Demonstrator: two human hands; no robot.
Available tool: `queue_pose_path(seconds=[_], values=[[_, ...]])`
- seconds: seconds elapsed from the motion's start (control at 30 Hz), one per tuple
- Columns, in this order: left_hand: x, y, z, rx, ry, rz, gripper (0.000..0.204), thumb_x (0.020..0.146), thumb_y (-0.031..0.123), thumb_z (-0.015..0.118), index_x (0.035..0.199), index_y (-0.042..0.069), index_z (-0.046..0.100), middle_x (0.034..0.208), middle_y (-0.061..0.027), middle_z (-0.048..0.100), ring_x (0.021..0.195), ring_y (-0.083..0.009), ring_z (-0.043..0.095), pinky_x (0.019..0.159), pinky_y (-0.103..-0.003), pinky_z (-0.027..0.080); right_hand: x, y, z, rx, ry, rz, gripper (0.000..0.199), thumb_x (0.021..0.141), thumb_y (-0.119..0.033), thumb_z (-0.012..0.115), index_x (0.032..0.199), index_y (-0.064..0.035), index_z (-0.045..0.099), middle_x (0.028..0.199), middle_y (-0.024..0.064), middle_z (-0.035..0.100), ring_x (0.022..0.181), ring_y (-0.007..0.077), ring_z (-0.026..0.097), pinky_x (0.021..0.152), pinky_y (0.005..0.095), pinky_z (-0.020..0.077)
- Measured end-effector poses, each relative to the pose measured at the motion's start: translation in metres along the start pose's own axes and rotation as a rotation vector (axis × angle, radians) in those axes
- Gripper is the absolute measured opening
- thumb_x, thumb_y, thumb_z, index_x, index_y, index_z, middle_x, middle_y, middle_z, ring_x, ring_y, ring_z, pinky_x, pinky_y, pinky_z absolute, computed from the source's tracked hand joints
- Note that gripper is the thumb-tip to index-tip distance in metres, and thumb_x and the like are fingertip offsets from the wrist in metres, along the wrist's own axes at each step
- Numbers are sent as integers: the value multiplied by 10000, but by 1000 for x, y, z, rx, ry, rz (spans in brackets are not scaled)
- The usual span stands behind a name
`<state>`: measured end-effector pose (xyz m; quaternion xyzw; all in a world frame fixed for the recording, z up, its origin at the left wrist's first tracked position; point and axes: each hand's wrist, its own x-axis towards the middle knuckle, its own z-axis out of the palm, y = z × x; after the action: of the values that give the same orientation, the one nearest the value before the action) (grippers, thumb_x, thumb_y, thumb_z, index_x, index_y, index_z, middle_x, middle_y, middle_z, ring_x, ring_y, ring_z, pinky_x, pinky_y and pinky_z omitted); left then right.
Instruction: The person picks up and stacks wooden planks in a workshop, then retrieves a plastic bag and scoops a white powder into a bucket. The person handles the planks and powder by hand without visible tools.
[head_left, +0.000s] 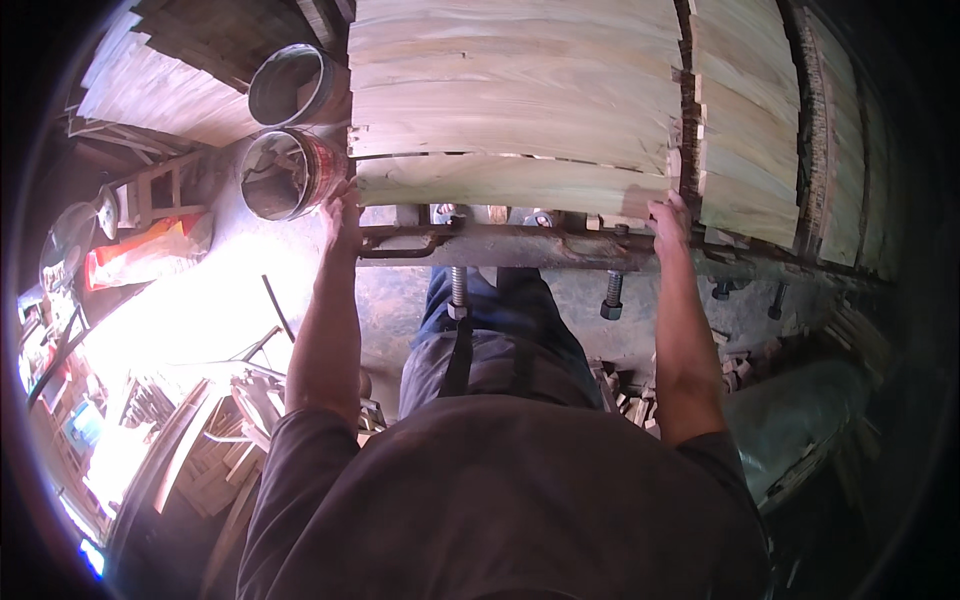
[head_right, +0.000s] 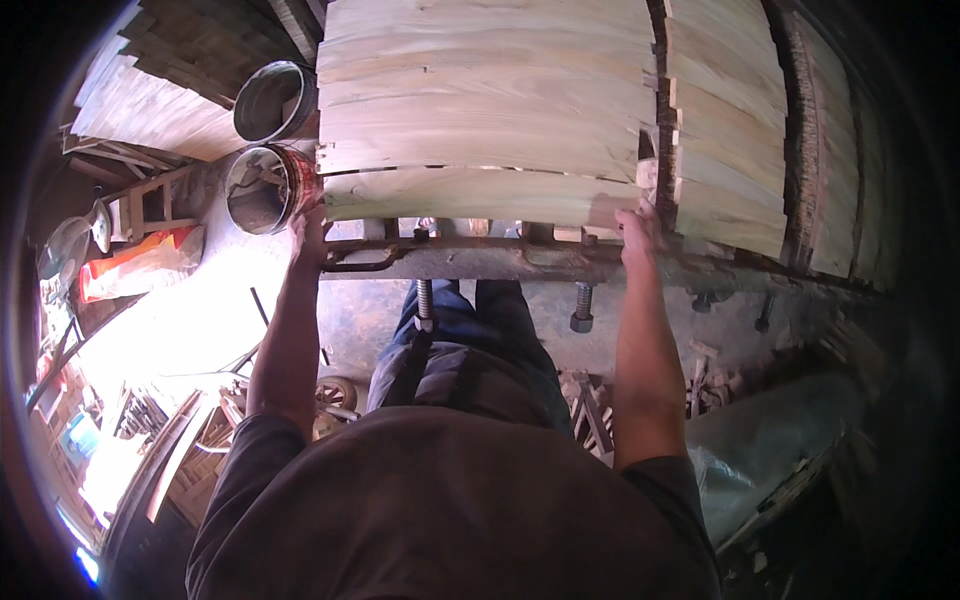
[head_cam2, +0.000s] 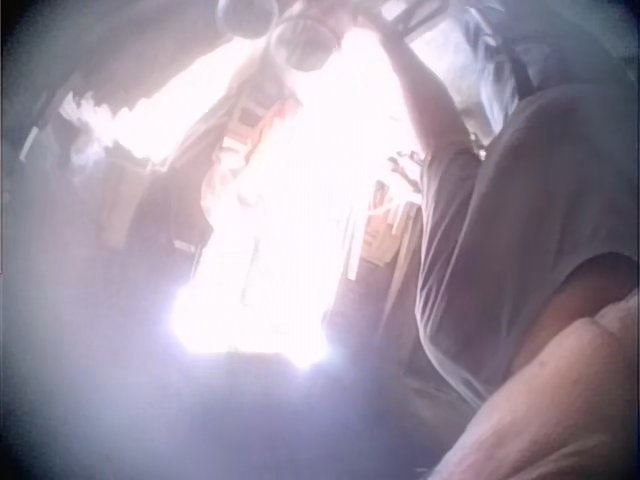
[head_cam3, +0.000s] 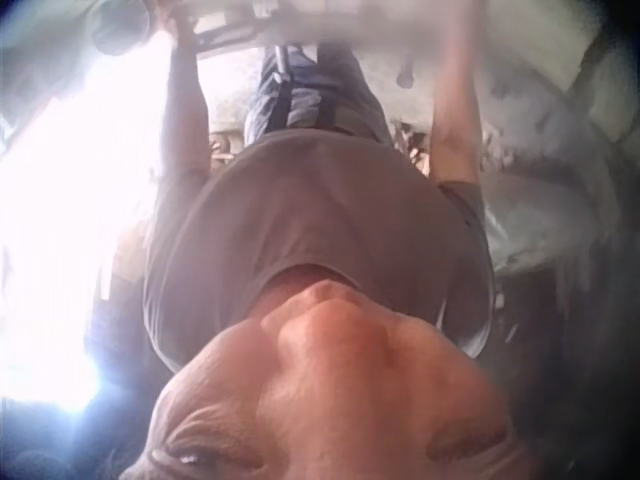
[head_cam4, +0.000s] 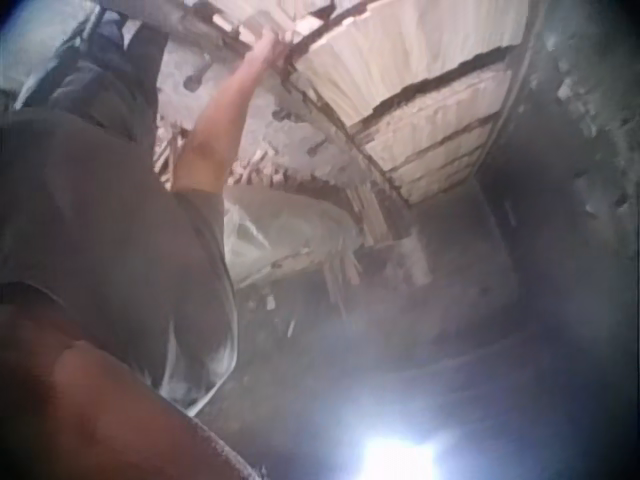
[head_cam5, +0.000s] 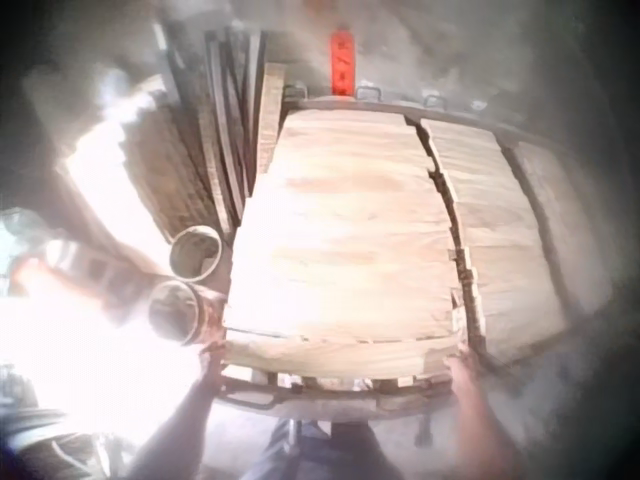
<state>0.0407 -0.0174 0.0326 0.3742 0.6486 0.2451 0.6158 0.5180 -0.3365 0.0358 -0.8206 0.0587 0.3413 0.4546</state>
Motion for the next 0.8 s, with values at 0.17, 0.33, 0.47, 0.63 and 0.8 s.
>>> queue_pose_path(seconds=[0.17,0.33,0.47,0.63,0.8], values=[[33,-41,-38,217,-15,111,349,818,226,626,1144,111,675,1067,-15,655,1005,-180,600,866,-365,488,25,27,-1,-186,-83,-122,433,807,-106,658,1236,-119,601,1030,1,638,903,146,594,747,356,493],[8,-15,-9,-84,-54,87,322,809,168,616,1083,17,695,1021,-34,681,969,-153,592,884,-310,462,13,21,-10,35,-79,-80,562,791,-119,686,1339,-122,557,1064,19,633,917,165,593,755,348,487],[2,-2,-2,-176,-39,30,243,823,105,594,1022,0,687,1019,-27,675,933,-120,572,852,-256,443,-7,-5,-3,116,-78,42,711,798,-142,707,1463,-137,456,1168,62,606,1018,223,585,842,404,476],[-11,10,7,-100,-51,24,230,802,118,598,1010,62,679,969,13,636,903,-123,573,827,-287,461,-20,-21,-3,75,-139,77,900,792,-186,728,1563,-162,265,1276,104,564,1192,273,511,896,542,431],[17,-17,-10,63,-26,46,519,855,157,624,1336,-28,561,1045,-45,658,822,-110,562,735,-240,458,-6,2,8,66,12,-150,885,717,-50,761,1501,-83,351,1260,103,593,1104,247,580,923,375,460]])
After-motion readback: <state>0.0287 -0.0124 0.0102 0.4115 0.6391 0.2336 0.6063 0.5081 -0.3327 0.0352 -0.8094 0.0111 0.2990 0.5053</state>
